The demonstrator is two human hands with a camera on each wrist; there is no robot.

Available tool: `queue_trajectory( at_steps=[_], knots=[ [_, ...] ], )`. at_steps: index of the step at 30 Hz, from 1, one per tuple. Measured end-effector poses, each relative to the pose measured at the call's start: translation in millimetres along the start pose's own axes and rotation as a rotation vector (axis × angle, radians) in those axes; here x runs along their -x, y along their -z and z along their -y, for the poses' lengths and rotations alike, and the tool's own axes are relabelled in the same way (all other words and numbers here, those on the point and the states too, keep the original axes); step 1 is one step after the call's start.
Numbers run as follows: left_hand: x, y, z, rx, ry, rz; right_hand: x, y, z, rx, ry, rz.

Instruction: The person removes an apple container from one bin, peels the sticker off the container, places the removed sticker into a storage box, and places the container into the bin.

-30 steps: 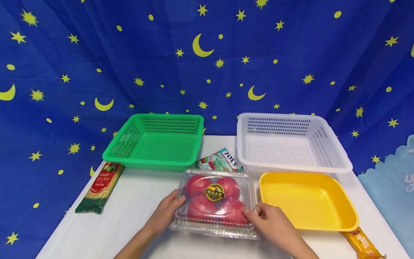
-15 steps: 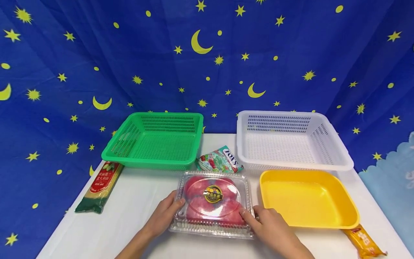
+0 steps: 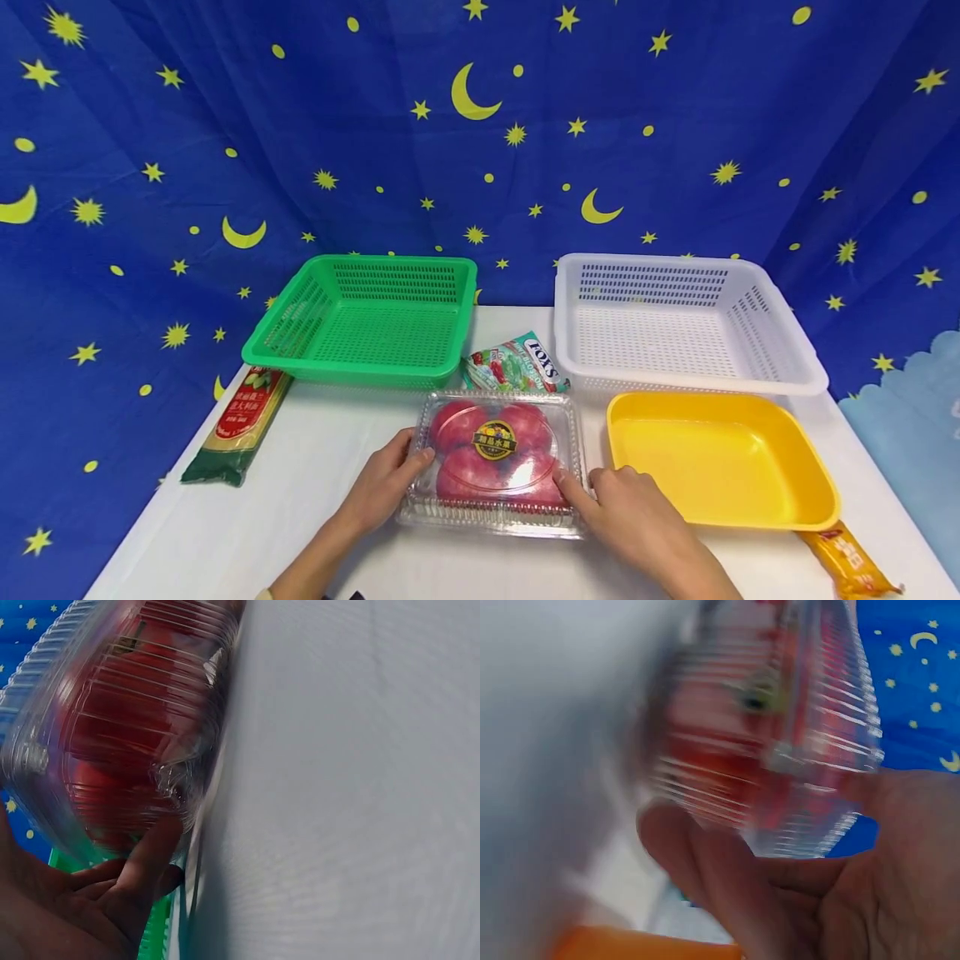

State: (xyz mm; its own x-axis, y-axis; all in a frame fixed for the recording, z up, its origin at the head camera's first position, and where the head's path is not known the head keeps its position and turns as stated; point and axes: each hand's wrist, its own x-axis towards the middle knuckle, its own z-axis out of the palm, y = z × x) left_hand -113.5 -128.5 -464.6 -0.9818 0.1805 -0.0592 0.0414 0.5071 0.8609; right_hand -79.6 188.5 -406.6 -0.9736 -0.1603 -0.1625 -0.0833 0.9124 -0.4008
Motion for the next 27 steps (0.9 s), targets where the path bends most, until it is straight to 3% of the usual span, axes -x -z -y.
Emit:
queue_trajectory(
  at_steps=[2,5,8,11,15,21,27],
  knots=[
    [-0.9,0.0,1.3,0.002,-0.010,-0.015,1,6,3,0.093,0.013,-0.082],
    [-1.4,-0.1,3.3,0.014,-0.019,-0.019,0,14,11,0.186,0.084,-0.283],
    [-1.7,-0.8,5.6,0.032,-0.024,-0.014,-2,17,22,0.181,0.204,-0.459],
    [-2.0,-1.3,6.6,0.061,-0.033,-0.006,-10,15,33,0.121,0.337,-0.532],
    [-3.0,-2.6,6.4,0.119,-0.041,0.005,-28,10,41,0.008,0.440,-0.518],
    [-3.5,-3.9,4.7,0.155,-0.058,0.009,-48,3,44,-0.136,0.409,-0.387],
    [-2.1,-2.0,8.0,0.219,-0.071,0.016,-54,-8,50,-0.143,0.392,-0.319]
  ],
)
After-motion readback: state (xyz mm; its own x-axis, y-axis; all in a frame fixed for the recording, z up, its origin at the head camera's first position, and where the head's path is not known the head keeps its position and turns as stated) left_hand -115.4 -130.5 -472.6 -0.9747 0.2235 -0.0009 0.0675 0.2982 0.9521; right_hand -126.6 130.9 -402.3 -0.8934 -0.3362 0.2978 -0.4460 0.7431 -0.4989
